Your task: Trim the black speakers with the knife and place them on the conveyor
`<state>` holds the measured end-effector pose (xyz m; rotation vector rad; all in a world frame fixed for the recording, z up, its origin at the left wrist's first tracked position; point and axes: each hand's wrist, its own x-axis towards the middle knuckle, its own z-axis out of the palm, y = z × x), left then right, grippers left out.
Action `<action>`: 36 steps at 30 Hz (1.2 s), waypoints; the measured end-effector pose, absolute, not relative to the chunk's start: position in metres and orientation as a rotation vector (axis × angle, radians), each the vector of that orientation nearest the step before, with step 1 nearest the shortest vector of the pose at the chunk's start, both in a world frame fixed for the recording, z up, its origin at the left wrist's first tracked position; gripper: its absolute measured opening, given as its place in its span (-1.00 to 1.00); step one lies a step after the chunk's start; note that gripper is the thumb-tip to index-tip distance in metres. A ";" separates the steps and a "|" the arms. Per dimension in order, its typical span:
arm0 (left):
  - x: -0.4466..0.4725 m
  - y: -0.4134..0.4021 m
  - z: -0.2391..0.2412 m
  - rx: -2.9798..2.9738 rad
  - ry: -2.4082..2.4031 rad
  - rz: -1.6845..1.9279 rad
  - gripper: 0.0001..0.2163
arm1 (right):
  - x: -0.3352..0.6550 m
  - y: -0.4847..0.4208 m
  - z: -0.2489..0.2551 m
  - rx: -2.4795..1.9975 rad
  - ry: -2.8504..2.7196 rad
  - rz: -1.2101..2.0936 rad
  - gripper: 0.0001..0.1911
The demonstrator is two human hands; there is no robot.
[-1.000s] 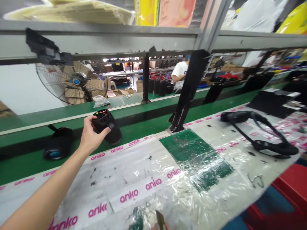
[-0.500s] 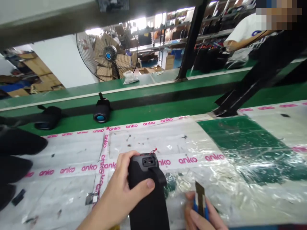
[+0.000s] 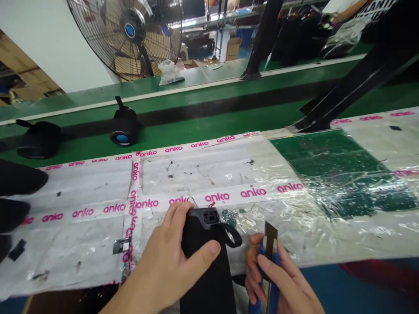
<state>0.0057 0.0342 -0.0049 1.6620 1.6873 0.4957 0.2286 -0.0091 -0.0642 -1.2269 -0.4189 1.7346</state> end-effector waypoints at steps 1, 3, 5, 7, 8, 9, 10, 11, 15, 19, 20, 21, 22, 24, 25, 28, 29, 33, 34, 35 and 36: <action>0.005 0.036 -0.004 1.699 1.715 0.478 -0.42 | 0.231 -0.010 -0.068 -1.218 -0.438 1.750 -0.57; 0.003 0.039 -0.004 1.763 1.711 0.467 -0.45 | 0.234 -0.011 -0.076 -1.190 -0.480 1.779 -0.59; -0.002 0.041 -0.006 1.746 1.618 0.496 -0.50 | 0.235 -0.012 -0.079 -1.167 -0.503 1.792 -0.62; -0.008 0.040 -0.011 1.608 1.524 0.560 -0.54 | 0.233 -0.011 -0.076 -1.175 -0.493 1.766 -0.63; -0.011 0.040 -0.014 1.511 1.499 0.597 -0.57 | 0.231 -0.010 -0.072 -1.181 -0.484 1.753 -0.63; -0.013 0.039 -0.017 1.415 1.486 0.633 -0.61 | 0.229 -0.010 -0.069 -1.189 -0.473 1.744 -0.62; -0.015 0.039 -0.019 1.326 1.475 0.665 -0.65 | 0.228 -0.009 -0.065 -1.198 -0.462 1.737 -0.61; -0.017 0.039 -0.021 1.245 1.459 0.690 -0.69 | 0.227 -0.009 -0.063 -1.204 -0.455 1.741 -0.60; -0.020 0.041 -0.026 1.029 1.323 0.801 -0.74 | 0.227 -0.008 -0.059 -1.228 -0.470 1.752 -0.59; -0.019 0.042 -0.031 0.993 1.274 0.880 -0.69 | 0.229 -0.009 -0.058 -1.237 -0.471 1.779 -0.59; -0.019 0.043 -0.032 0.998 1.278 0.888 -0.69 | 0.229 -0.009 -0.058 -1.240 -0.467 1.779 -0.59; -0.019 0.043 -0.032 1.000 1.280 0.897 -0.68 | 0.228 -0.009 -0.057 -1.247 -0.470 1.773 -0.59; -0.019 0.043 -0.032 1.001 1.281 0.903 -0.68 | 0.228 -0.010 -0.057 -1.254 -0.479 1.763 -0.59; -0.020 0.043 -0.032 1.003 1.286 0.894 -0.67 | 0.228 -0.010 -0.056 -1.269 -0.500 1.751 -0.59; -0.021 0.043 -0.031 1.013 1.294 0.885 -0.67 | 0.227 -0.010 -0.055 -1.273 -0.508 1.751 -0.59; -0.025 0.041 -0.027 1.133 1.345 0.838 -0.67 | 0.226 -0.009 -0.053 -1.271 -0.513 1.772 -0.58; -0.026 0.040 -0.025 1.195 1.350 0.817 -0.66 | 0.227 -0.008 -0.053 -1.269 -0.513 1.784 -0.57; -0.024 0.038 -0.018 1.234 1.294 0.741 -0.28 | 0.237 -0.007 -0.051 -1.329 -0.684 1.826 -0.58; -0.022 0.039 -0.017 1.196 1.261 0.740 -0.26 | 0.242 -0.008 -0.051 -1.366 -0.830 1.814 -0.61; -0.019 0.040 -0.015 1.167 1.214 0.733 -0.30 | 0.248 -0.009 -0.050 -1.410 -1.030 1.756 -0.63; -0.016 0.042 -0.015 1.151 1.158 0.726 -0.37 | 0.254 -0.010 -0.048 -1.455 -1.270 1.635 -0.67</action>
